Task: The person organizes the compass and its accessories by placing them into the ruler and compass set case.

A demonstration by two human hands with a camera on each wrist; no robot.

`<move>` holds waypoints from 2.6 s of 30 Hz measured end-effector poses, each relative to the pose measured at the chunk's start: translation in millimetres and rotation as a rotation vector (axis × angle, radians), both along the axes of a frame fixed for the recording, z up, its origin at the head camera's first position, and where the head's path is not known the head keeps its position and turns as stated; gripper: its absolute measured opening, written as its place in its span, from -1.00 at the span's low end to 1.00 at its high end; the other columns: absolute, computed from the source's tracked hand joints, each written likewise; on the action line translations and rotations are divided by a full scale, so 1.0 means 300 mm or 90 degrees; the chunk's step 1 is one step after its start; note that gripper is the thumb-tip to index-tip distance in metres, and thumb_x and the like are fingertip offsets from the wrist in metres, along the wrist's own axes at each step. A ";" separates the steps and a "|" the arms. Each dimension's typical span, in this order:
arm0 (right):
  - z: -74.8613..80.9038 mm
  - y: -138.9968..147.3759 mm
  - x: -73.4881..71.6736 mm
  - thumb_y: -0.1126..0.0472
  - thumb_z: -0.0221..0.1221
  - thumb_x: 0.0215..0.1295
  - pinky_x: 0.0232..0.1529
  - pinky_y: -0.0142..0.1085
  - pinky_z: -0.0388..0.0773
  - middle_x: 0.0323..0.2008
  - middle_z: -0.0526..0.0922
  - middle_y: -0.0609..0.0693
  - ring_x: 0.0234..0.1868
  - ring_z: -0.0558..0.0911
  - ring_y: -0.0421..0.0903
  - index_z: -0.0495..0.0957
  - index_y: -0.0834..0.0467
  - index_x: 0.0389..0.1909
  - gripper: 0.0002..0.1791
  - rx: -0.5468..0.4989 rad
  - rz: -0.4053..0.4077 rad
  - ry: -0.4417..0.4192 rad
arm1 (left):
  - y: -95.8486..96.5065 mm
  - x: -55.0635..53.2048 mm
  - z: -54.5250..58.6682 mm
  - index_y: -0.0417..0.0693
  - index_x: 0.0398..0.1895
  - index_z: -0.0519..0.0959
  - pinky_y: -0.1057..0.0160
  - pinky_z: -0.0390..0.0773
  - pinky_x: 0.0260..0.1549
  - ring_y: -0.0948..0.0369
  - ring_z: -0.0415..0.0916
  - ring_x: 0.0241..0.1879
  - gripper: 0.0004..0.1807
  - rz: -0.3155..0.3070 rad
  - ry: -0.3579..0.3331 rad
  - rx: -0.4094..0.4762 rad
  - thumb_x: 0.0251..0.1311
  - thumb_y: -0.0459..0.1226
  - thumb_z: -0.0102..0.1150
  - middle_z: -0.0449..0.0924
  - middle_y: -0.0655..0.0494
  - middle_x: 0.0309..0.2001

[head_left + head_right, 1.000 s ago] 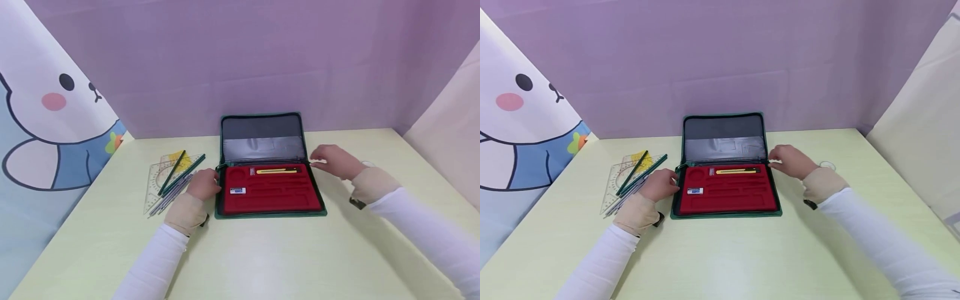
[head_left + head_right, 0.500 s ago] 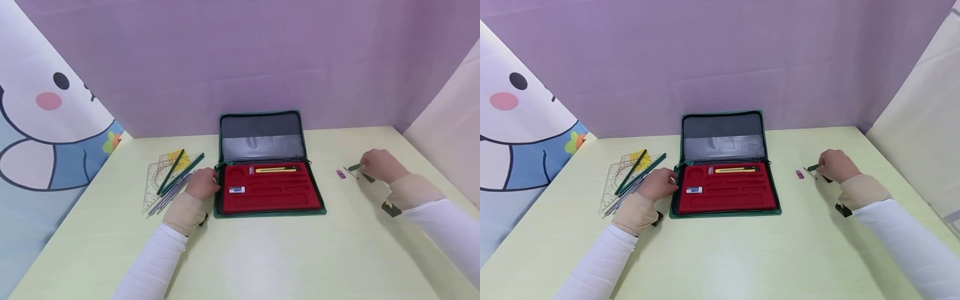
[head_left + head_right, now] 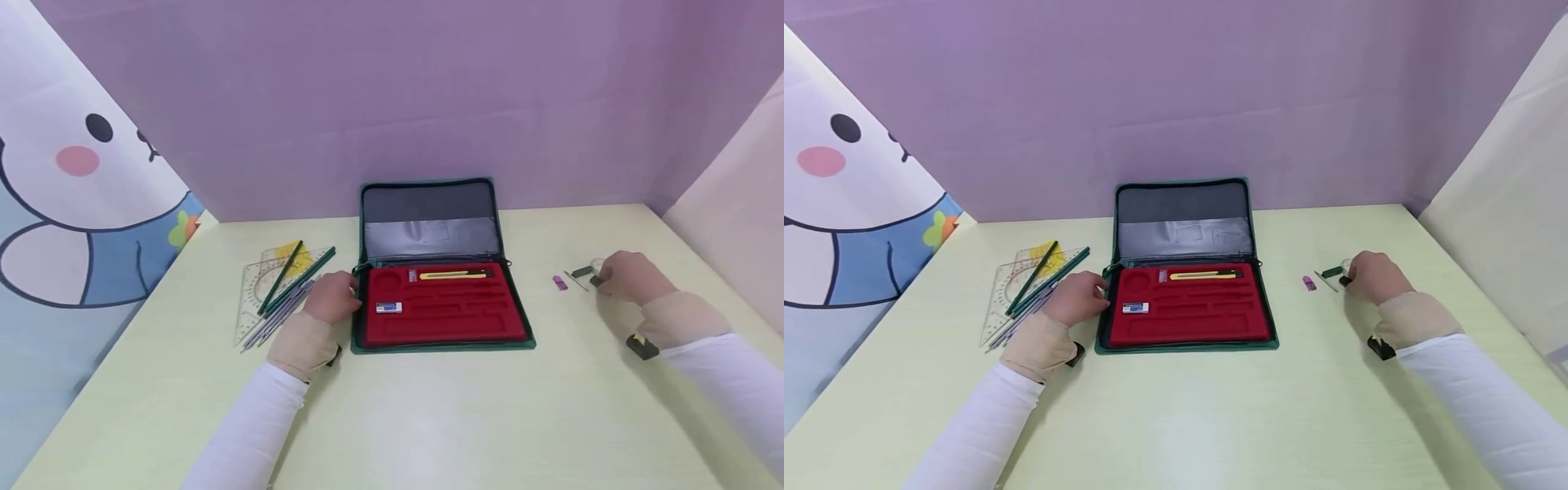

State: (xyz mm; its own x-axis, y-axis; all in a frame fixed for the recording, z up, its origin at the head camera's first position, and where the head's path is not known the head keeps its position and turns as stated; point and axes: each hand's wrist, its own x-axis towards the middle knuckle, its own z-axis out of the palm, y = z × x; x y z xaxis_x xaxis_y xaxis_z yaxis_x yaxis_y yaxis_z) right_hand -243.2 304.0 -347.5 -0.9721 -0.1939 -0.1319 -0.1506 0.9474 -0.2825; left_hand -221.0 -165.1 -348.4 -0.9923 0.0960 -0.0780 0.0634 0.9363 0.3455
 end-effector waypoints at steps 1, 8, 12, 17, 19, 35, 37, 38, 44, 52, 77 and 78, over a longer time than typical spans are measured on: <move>0.005 -0.003 0.000 0.39 0.23 0.01 -0.38 -0.04 0.49 -0.44 0.61 0.27 -0.43 0.53 0.09 0.56 0.44 -0.41 -0.85 -0.003 0.003 0.011 | 0.002 -0.001 0.002 -0.31 -0.12 0.60 0.13 0.57 -0.26 0.05 0.57 -0.31 -0.70 0.000 -0.001 0.002 0.07 -0.35 0.22 0.66 -0.14 -0.24; 0.038 -0.085 0.011 0.40 0.21 0.03 -0.29 0.02 0.49 -0.46 0.65 0.17 -0.42 0.56 0.04 0.57 0.37 -0.46 -0.92 -0.039 0.044 0.054 | 0.007 -0.001 0.006 -0.31 -0.10 0.59 0.14 0.57 -0.25 0.06 0.56 -0.31 -0.70 0.011 -0.015 0.004 0.08 -0.35 0.22 0.65 -0.13 -0.23; 0.037 -0.151 0.015 0.40 0.24 0.02 -0.27 0.00 0.49 -0.48 0.65 0.09 -0.40 0.57 0.03 0.58 0.33 -0.48 -0.95 -0.061 0.082 0.069 | 0.005 -0.003 0.006 -0.31 -0.11 0.59 0.14 0.57 -0.26 0.07 0.55 -0.32 -0.70 0.010 -0.012 0.000 0.08 -0.35 0.22 0.65 -0.13 -0.25; 0.025 -0.235 0.014 0.43 0.28 -0.01 -0.32 -0.10 0.51 -0.52 0.65 0.05 -0.45 0.56 -0.03 0.61 0.31 -0.50 -0.96 -0.059 0.151 0.114 | 0.003 -0.004 0.005 -0.31 -0.12 0.60 0.14 0.57 -0.27 0.06 0.55 -0.33 -0.71 0.006 -0.007 -0.002 0.07 -0.34 0.23 0.66 -0.12 -0.26; 0.026 -0.272 0.015 0.44 0.28 -0.02 -0.38 -0.17 0.49 -0.55 0.64 0.01 -0.49 0.52 -0.08 0.62 0.29 -0.51 -0.96 -0.059 0.178 0.129 | 0.004 -0.003 0.006 -0.30 -0.13 0.60 0.14 0.57 -0.27 0.06 0.55 -0.33 -0.71 0.006 -0.007 -0.002 0.07 -0.34 0.23 0.66 -0.11 -0.27; 0.034 -0.514 0.053 0.39 0.31 0.06 -0.25 -0.19 0.59 -0.33 0.68 0.10 -0.37 0.57 -0.09 0.66 0.31 -0.29 -0.84 -0.091 0.254 0.071 | 0.001 -0.001 0.005 -0.29 -0.14 0.61 0.12 0.57 -0.24 0.05 0.57 -0.30 -0.71 0.002 0.004 -0.002 0.05 -0.34 0.25 0.67 -0.11 -0.26; 0.027 -0.535 0.057 0.38 0.30 0.07 -0.26 -0.20 0.59 -0.33 0.69 0.08 -0.37 0.57 -0.10 0.66 0.29 -0.28 -0.84 -0.106 0.265 0.063 | 0.003 0.001 0.006 -0.29 -0.15 0.61 0.12 0.57 -0.24 0.05 0.57 -0.31 -0.71 -0.002 0.004 -0.004 0.04 -0.34 0.25 0.67 -0.11 -0.26; 0.024 -0.545 0.059 0.38 0.30 0.08 -0.26 -0.21 0.59 -0.33 0.69 0.07 -0.37 0.57 -0.11 0.66 0.28 -0.28 -0.84 -0.113 0.272 0.062 | 0.004 0.001 0.006 -0.29 -0.15 0.62 0.12 0.57 -0.24 0.05 0.57 -0.30 -0.71 -0.002 0.002 -0.004 0.04 -0.34 0.25 0.67 -0.11 -0.26; 0.020 -0.609 0.063 0.36 0.31 0.08 -0.24 -0.23 0.59 -0.31 0.69 0.05 -0.33 0.57 -0.11 0.68 0.25 -0.24 -0.81 -0.129 0.292 0.064 | 0.004 0.000 0.009 -0.29 -0.15 0.62 0.12 0.57 -0.25 0.05 0.57 -0.31 -0.72 0.000 0.003 -0.006 0.04 -0.34 0.25 0.67 -0.11 -0.26; 0.016 -0.665 0.070 0.32 0.35 0.05 -0.18 -0.24 0.60 -0.27 0.69 0.00 -0.29 0.57 -0.12 0.68 0.17 -0.18 -0.74 -0.125 0.279 0.042 | 0.004 0.001 0.015 -0.28 -0.17 0.63 0.11 0.57 -0.26 0.05 0.57 -0.32 -0.73 -0.006 0.005 -0.007 0.03 -0.34 0.25 0.67 -0.11 -0.28; 0.007 -0.689 0.094 0.31 0.35 0.04 -0.10 -0.17 0.58 -0.19 0.66 0.05 -0.14 0.57 -0.03 0.66 0.19 -0.11 -0.68 -0.126 0.253 0.044 | 0.004 -0.012 0.013 -0.29 -0.13 0.61 0.14 0.57 -0.26 0.06 0.57 -0.31 -0.71 0.004 -0.020 0.002 0.06 -0.33 0.24 0.66 -0.11 -0.26; 0.007 -0.689 0.096 0.31 0.35 0.05 -0.10 -0.18 0.58 -0.19 0.66 0.05 -0.14 0.57 -0.03 0.66 0.20 -0.11 -0.68 -0.127 0.254 0.045 | 0.003 -0.013 0.011 -0.29 -0.13 0.61 0.14 0.57 -0.26 0.06 0.57 -0.31 -0.71 0.004 -0.021 0.003 0.06 -0.33 0.24 0.66 -0.11 -0.26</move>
State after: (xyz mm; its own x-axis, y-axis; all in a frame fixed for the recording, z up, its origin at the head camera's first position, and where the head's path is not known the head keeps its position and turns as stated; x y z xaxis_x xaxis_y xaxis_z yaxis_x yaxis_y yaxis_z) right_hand -214.5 97.3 -345.3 -0.8214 -0.5703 0.0106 -0.5189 0.7395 -0.4288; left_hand -224.8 -164.2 -345.1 -0.9898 0.0905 -0.1102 0.0464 0.9352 0.3511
